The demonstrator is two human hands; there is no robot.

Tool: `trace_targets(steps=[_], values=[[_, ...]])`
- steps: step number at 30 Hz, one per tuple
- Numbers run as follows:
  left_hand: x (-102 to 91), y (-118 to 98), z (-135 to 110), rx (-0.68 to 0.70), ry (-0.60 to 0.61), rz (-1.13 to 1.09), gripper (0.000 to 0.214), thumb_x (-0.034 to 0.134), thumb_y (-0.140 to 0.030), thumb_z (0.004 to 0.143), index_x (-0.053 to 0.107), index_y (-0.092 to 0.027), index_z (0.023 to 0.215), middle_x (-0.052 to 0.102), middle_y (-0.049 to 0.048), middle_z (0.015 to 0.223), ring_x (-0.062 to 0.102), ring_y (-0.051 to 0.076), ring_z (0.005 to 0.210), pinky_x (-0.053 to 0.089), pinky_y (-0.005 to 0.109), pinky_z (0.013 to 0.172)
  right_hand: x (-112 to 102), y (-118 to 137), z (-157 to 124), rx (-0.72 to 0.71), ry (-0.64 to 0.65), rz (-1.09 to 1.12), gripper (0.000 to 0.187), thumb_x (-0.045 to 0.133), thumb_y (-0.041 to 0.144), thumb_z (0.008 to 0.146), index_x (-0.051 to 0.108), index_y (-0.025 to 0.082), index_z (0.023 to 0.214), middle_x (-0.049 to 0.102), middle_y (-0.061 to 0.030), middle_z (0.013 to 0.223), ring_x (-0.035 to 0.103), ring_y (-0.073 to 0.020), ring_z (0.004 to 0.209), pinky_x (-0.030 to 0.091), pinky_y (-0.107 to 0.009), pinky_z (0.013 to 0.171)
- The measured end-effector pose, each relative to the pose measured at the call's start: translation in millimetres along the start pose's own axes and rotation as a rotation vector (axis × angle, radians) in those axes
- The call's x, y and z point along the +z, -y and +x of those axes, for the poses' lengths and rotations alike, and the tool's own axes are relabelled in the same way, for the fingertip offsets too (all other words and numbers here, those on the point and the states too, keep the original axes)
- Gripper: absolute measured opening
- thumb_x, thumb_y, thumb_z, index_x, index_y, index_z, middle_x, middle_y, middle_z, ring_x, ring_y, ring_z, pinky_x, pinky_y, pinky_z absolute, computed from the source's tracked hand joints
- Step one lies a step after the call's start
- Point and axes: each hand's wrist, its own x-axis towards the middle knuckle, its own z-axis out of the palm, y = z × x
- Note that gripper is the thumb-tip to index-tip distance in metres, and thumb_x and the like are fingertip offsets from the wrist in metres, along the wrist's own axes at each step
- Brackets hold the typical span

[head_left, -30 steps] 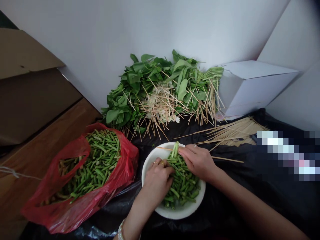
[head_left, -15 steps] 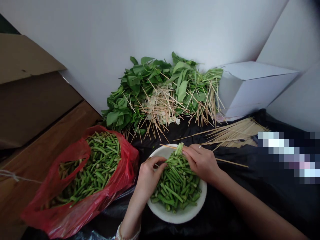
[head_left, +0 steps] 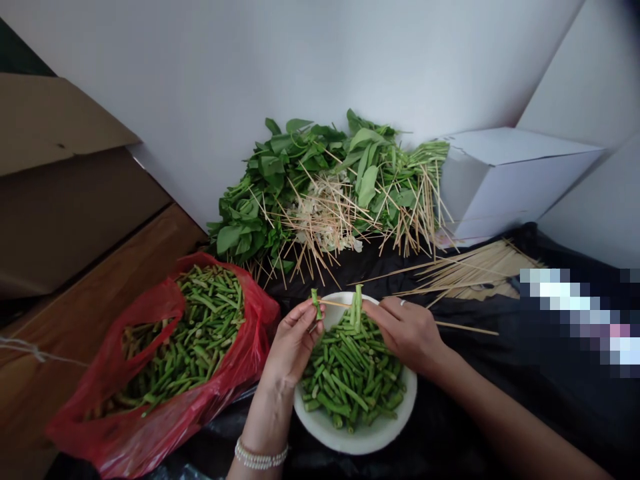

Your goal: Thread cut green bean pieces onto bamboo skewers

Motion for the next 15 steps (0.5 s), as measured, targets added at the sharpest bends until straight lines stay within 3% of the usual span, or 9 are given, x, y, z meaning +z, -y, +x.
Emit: trace_targets(steps=[15], values=[[-0.4,-0.6,0.0,0.011,-0.026,-0.085,0.03,0.088,-0.016,0.061,0.076,-0.013,0.088,0.073,0.0032,0.077,0.067,0.01,0.069,0.055,0.017,0.06,0.6,2.3,-2.7,-0.022,0.067,-0.019,0.031,0.045,0.006,0.087,0.067,0.015,0.107,0.06,-0.002,0.072,0.052,-0.0148,0.065,0.037,-0.029,0.06]])
